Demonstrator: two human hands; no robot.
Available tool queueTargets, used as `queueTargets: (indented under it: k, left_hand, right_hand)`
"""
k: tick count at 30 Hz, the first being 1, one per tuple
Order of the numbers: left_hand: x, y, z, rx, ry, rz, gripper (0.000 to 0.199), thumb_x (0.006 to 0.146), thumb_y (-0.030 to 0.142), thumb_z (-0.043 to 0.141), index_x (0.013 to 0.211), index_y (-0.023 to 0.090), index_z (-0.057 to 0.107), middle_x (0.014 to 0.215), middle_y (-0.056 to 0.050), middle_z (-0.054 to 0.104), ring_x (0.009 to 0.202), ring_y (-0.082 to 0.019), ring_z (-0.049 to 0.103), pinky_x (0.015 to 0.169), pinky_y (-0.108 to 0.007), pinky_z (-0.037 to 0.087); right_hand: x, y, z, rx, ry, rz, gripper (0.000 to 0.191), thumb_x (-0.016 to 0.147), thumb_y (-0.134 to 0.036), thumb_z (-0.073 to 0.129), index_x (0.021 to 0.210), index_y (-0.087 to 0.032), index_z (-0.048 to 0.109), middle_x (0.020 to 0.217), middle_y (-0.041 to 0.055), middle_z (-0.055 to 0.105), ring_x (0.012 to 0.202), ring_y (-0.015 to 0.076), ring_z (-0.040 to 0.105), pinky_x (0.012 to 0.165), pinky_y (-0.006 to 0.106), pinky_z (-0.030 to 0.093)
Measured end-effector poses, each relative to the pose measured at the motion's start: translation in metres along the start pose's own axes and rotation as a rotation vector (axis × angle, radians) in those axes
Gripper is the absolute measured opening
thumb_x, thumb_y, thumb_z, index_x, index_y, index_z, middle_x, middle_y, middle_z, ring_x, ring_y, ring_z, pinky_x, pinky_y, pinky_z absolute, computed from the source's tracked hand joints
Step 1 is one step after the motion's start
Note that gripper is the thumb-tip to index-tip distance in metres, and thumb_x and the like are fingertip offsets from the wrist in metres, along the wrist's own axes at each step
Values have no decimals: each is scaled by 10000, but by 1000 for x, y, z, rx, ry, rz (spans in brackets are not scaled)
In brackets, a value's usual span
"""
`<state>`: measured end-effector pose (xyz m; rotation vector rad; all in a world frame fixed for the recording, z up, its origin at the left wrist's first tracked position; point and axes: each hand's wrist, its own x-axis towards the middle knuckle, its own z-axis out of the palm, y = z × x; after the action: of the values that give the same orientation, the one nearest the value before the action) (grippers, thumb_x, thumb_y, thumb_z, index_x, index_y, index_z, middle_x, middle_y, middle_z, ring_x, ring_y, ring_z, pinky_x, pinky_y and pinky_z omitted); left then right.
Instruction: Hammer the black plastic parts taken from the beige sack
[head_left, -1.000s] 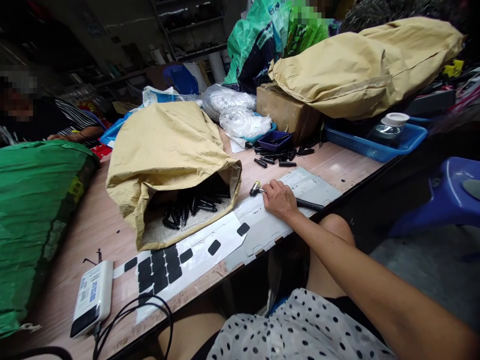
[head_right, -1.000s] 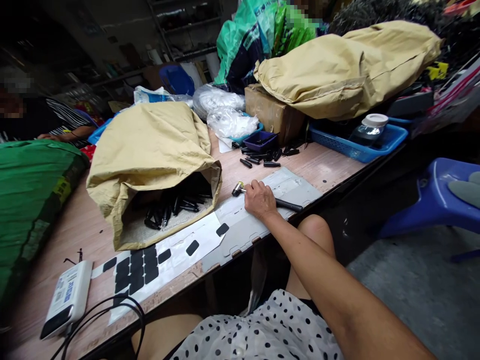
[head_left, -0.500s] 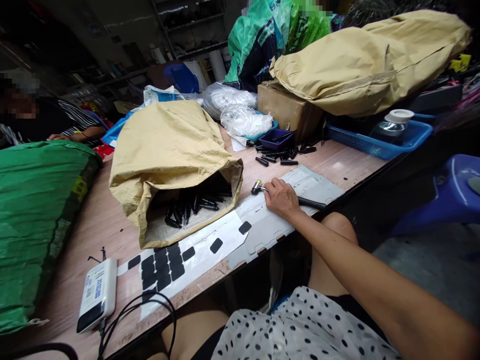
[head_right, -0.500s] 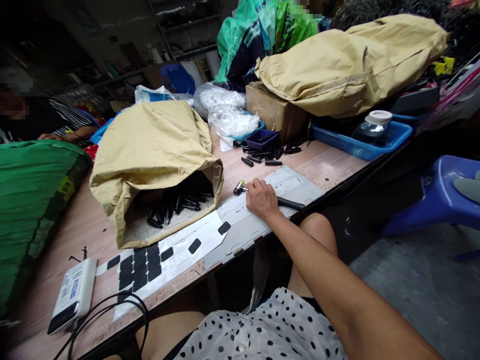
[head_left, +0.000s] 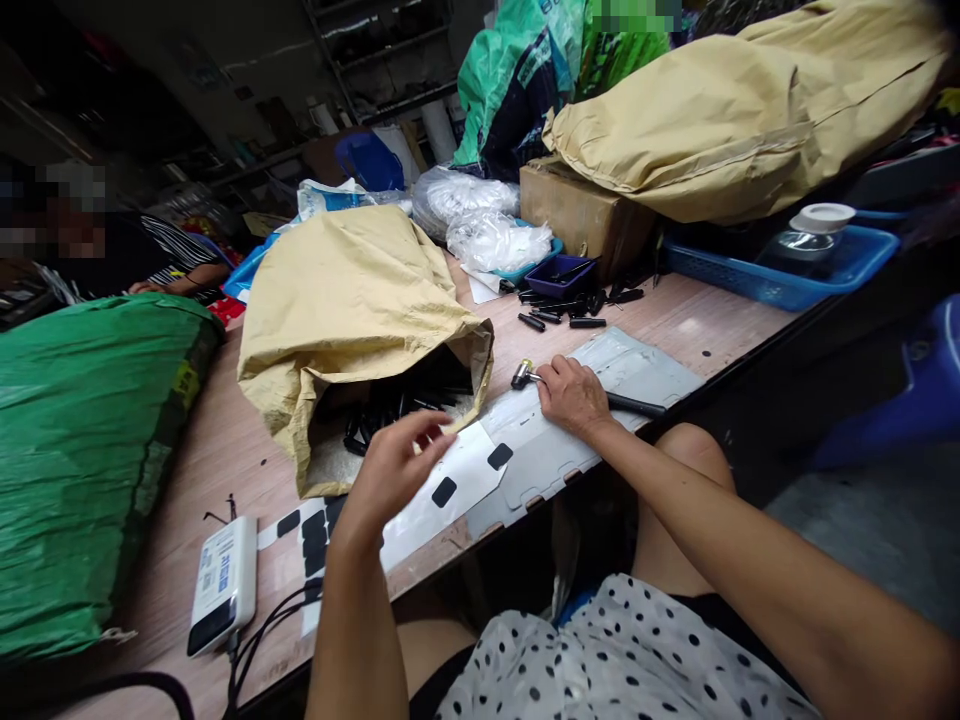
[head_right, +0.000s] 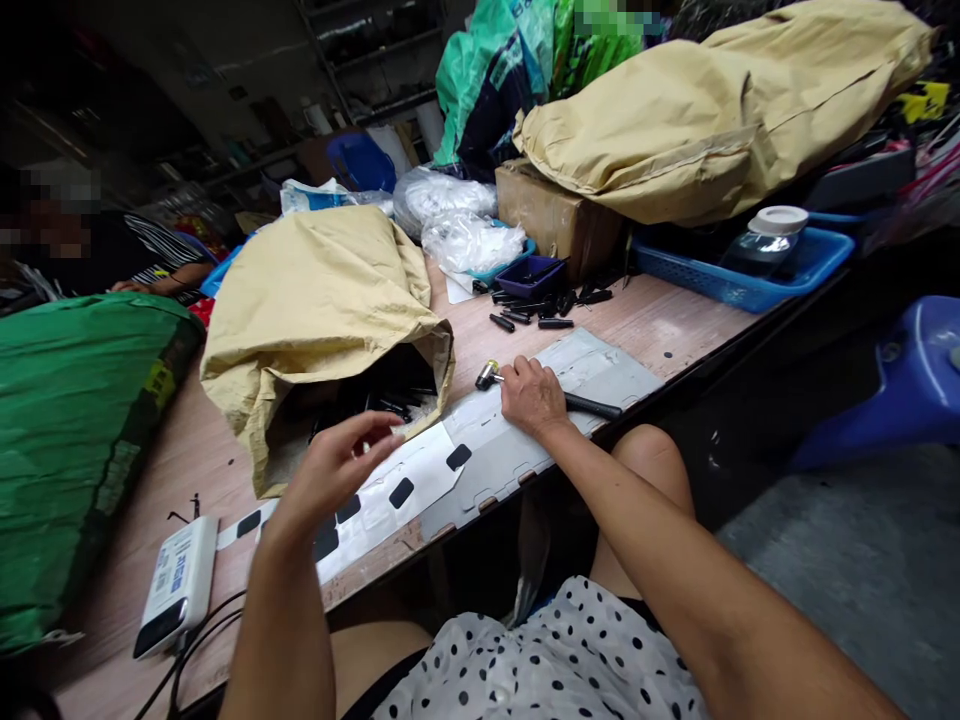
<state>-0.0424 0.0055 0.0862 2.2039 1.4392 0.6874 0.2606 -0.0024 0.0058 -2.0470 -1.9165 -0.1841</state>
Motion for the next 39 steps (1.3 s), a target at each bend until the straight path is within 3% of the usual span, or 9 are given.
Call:
queueTargets:
  k: [5,10,14,17,23,28,35,39]
  left_hand:
    - [39,-41,14,312,-55,17,202,839,223,639,1018,249,731,1024,-44,713,1005,-261,608,919,-381,484]
    - [48,-61,25,462,-108,-38,236,825,311,717,1053,257,741,979,-60,680,1024,-298,561,881,-386,444]
    - [40,-55,23,478,-112,-51,167,841,353,737,973,251,730,1025,-70,679,1025,-303,553,849,-385,424]
    - [28,-37,26,325,-67,-5,109,896,328,698,973,251,693,1009,-41,703,972,-266,567,855,-374,423]
    - [8,1,74,90,-34,105,115,883,282,734,973,248,671,955,-25,685,950,-238,586,849,-361,438]
    - [4,-4,100,11,47,51,148,849,270,765,978,257,694,948,-30,664,965,-253,572,887,-386,441]
    - [5,-8,97,-104,65,14,158,791,195,785,925,240,715,920,-19,663,969,-243,568,916,-395,442]
    - [4,-7,98,-133,76,-2,180,761,144,767,905,245,729,889,-17,648,953,-242,571,903,-390,460]
  right_hand:
    - [0,1,0,2,-3,-8,247,971,-292,478,1118,-180,643,1088,117,598,996,251,479,774,353,282]
    - [1,1,-1,-1,-1,-10,230,967,-286,487,1101,-185,644,1070,107,596,999,248,481,782,354,286]
    - [1,1,0,0,-5,-12,228,967,-288,489,1095,-186,648,1063,106,598,995,247,482,778,352,286]
    - [1,1,0,1,1,-13,230,967,-291,491,1094,-187,652,1059,106,600,989,246,486,774,354,286]
    - [0,1,0,7,21,-19,247,966,-286,491,1120,-192,660,1055,105,608,999,250,493,797,351,298]
    - [0,1,2,20,24,-27,264,967,-288,494,1141,-193,669,1057,107,612,1000,249,497,805,346,310]
    - [-1,5,-9,78,-39,-46,293,991,-268,469,1167,-204,695,1048,97,630,999,238,535,825,328,376]
    - [-21,-5,-22,284,50,-115,343,1029,-306,405,1208,-200,677,985,87,641,976,220,579,863,308,445]
